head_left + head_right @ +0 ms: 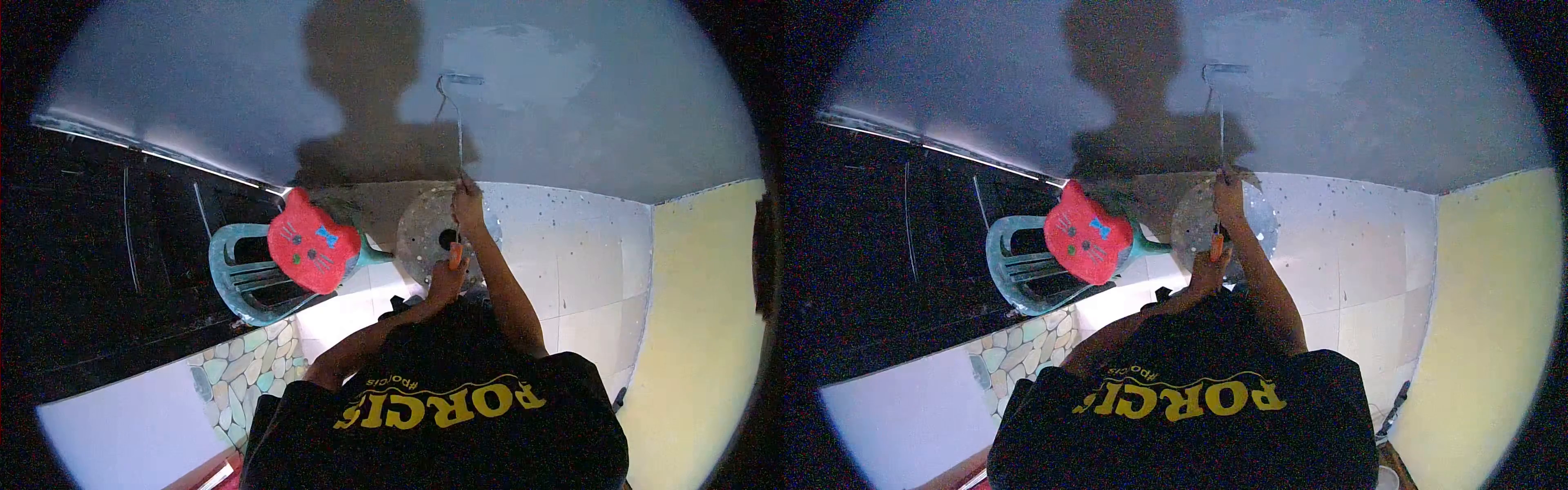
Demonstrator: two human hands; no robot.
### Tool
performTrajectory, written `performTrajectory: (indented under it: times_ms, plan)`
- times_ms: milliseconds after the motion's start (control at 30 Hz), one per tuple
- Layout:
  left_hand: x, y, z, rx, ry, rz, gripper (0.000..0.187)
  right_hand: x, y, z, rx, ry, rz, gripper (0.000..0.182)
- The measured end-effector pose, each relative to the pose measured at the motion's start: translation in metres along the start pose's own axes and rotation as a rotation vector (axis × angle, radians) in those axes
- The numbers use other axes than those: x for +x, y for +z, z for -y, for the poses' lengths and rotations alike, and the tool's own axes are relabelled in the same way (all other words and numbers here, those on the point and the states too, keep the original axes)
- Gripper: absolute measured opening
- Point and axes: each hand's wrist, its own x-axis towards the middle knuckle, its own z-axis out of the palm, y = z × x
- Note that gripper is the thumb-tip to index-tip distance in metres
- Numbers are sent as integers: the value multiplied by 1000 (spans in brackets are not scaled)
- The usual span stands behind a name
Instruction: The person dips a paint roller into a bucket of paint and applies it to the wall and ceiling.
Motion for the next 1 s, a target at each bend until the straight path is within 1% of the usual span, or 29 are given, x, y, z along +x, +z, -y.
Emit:
performTrajectory:
  times_ms: [133,200,233,300,333,400,433,500,533,600,633,700,733,800,833,900,933,1000]
  plan:
    - [3,5,4,2,-57,-7,44,-1,0,0,77,19,5,41]
    - [6,8,9,-20,191,-106,42,1,0,-4,84,-143,31,37]
    - [10,4,1,-21,190,-105,42,1,2,9,83,-142,29,37]
    - [23,-2,-17,92,193,-122,41,5,8,38,-144,-455,-69,35]
    - [26,3,-9,91,195,-121,41,2,9,42,-145,-456,-71,35]
    - [37,11,-2,-216,142,-112,36,0,11,55,44,-400,-35,34]
    - [37,5,-13,-219,154,-115,36,16,10,42,44,-413,-33,34]
    - [25,-9,-29,14,102,-60,33,42,13,15,-26,-810,-81,30]
    - [21,-9,-35,20,111,-57,33,43,11,16,-22,-816,-89,30]
    - [16,-8,-45,-99,61,-142,33,40,8,16,-112,-781,-89,28]
    - [17,-9,-45,-95,64,-139,33,26,6,29,-110,-783,-95,28]
    - [18,-11,-43,-183,83,-127,36,-10,4,71,100,-173,60,23]
    - [19,-11,-41,-181,83,-128,36,-7,7,70,101,-173,61,23]
    - [21,-10,-35,-160,-42,-79,39,0,12,70,212,-186,14,24]
    - [22,-8,-30,-159,-45,-80,39,6,14,72,213,-182,15,24]
    - [21,-6,-21,-163,15,-83,41,20,18,79,301,-259,40,28]
    - [21,-7,-20,-161,11,-82,41,23,19,86,302,-254,39,28]
    - [23,-8,-19,-174,-40,-32,43,31,19,105,169,-242,-26,30]
